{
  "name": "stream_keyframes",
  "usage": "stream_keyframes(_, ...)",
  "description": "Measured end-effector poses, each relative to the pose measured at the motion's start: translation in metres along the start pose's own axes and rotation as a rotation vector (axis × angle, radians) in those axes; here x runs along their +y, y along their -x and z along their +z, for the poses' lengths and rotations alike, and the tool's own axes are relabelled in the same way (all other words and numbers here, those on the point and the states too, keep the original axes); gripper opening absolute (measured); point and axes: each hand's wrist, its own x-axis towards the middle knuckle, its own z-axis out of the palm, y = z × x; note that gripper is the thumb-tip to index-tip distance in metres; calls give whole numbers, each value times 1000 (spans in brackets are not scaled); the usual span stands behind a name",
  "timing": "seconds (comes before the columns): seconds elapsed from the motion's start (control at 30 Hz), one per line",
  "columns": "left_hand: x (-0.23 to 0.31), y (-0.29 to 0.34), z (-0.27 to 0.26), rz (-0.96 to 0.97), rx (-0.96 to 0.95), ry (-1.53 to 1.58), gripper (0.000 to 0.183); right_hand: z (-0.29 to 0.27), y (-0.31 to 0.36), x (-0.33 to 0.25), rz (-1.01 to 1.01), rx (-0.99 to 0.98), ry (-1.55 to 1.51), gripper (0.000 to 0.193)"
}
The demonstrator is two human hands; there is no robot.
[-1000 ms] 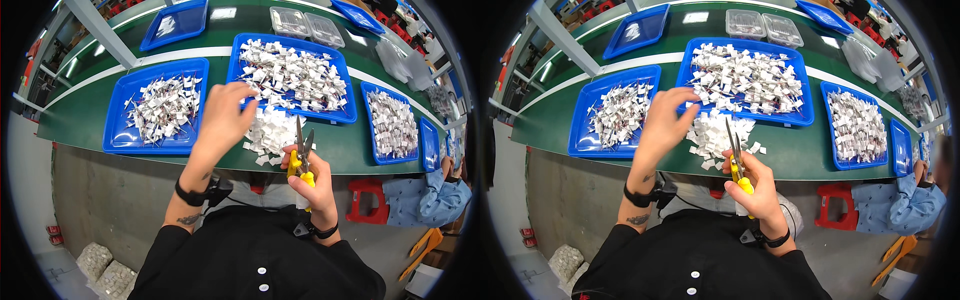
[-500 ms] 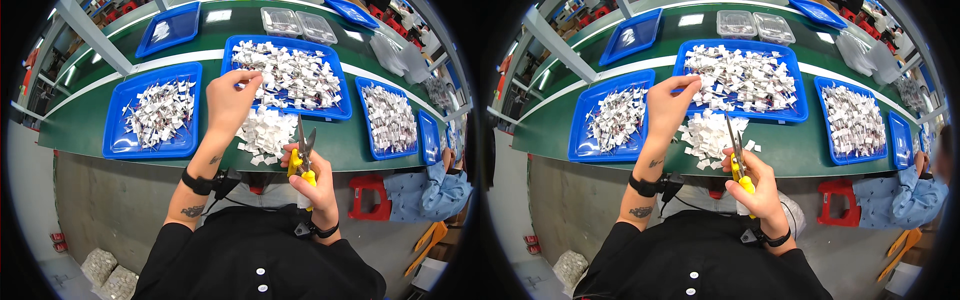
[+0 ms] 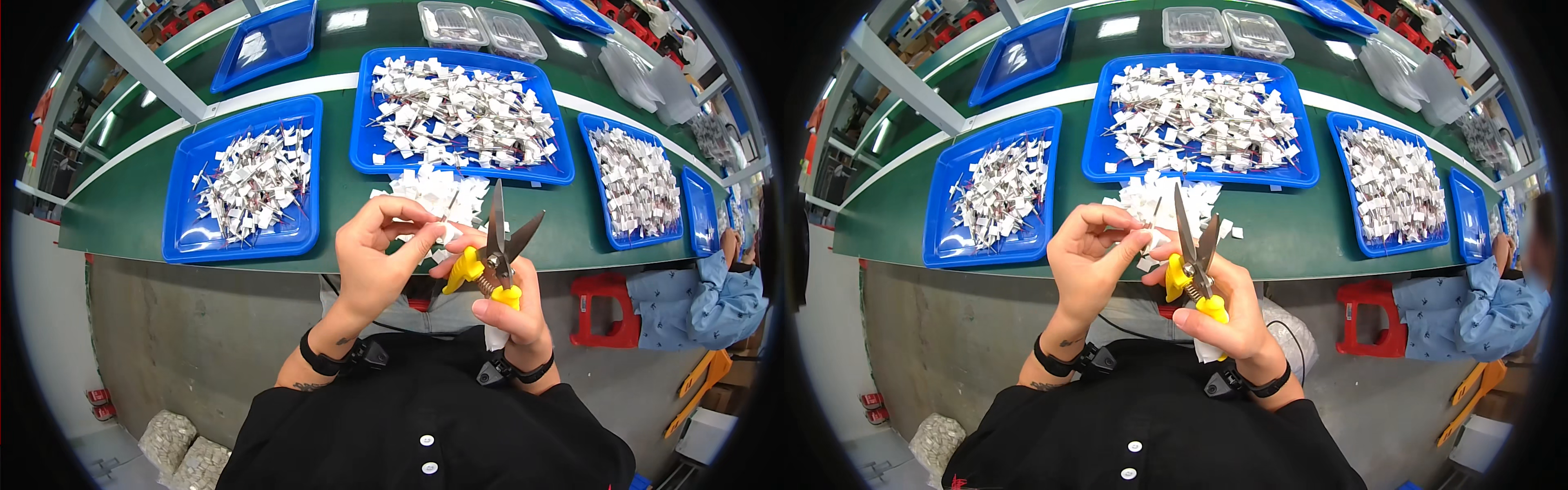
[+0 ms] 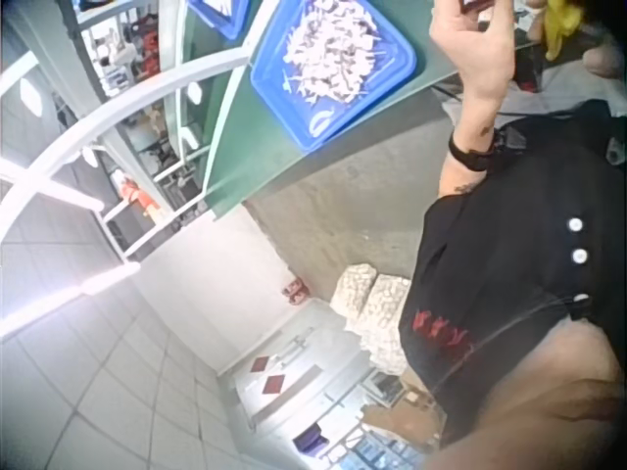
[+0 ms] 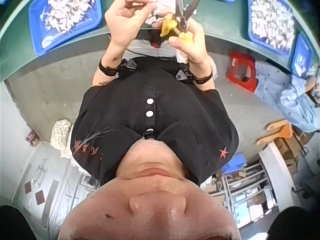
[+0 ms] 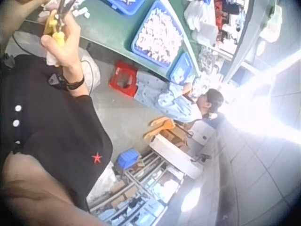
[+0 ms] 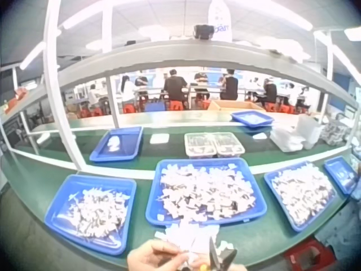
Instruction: Using scissors to cut small white rectangular pieces from strips of material at a factory workbench.
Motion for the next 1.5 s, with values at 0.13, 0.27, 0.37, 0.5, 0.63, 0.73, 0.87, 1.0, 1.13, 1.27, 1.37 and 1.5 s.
stream_keyframes(0.13, 1, 7, -4, 92, -44, -183, 22, 1, 0, 1, -19, -7, 15, 60)
stream_keyframes(0.27, 4, 6, -6, 117, -39, -209, 19, -1, 2, 1, -13, 10, 43, 60)
stream_keyframes(0.37, 4, 8, -11, 104, -111, -254, 19, 5, 1, -1, 9, 59, 111, 63)
stream_keyframes(0.5, 2, 13, -11, -15, -75, -122, 14, -3, 0, 2, -55, 20, 156, 61)
stream_keyframes(0.63, 7, 10, -16, -263, -16, 315, 10, 0, 6, 0, -220, 189, 696, 58)
stream_keyframes(0.73, 10, 7, -22, -342, -17, 578, 12, 11, 8, -4, -222, 257, 923, 55)
stream_keyframes(0.87, 13, 5, -19, -362, -31, 647, 14, 15, 9, -2, -196, 255, 991, 53)
stream_keyframes(1.0, 11, 7, -16, -361, -24, 622, 15, 19, 3, -2, -207, 239, 1000, 52)
stream_keyframes(1.13, 10, 9, -10, -308, 11, 621, 14, 21, -3, 5, -218, 256, 980, 49)
stream_keyframes(1.27, 10, 9, -7, -272, 47, 602, 14, 22, -5, 9, -233, 299, 988, 47)
stream_keyframes(1.37, 10, 10, -5, -258, 81, 577, 14, 23, -6, 13, -283, 310, 986, 43)
stream_keyframes(1.5, 7, 11, -6, -246, 66, 573, 14, 22, -6, 15, -281, 322, 992, 42)
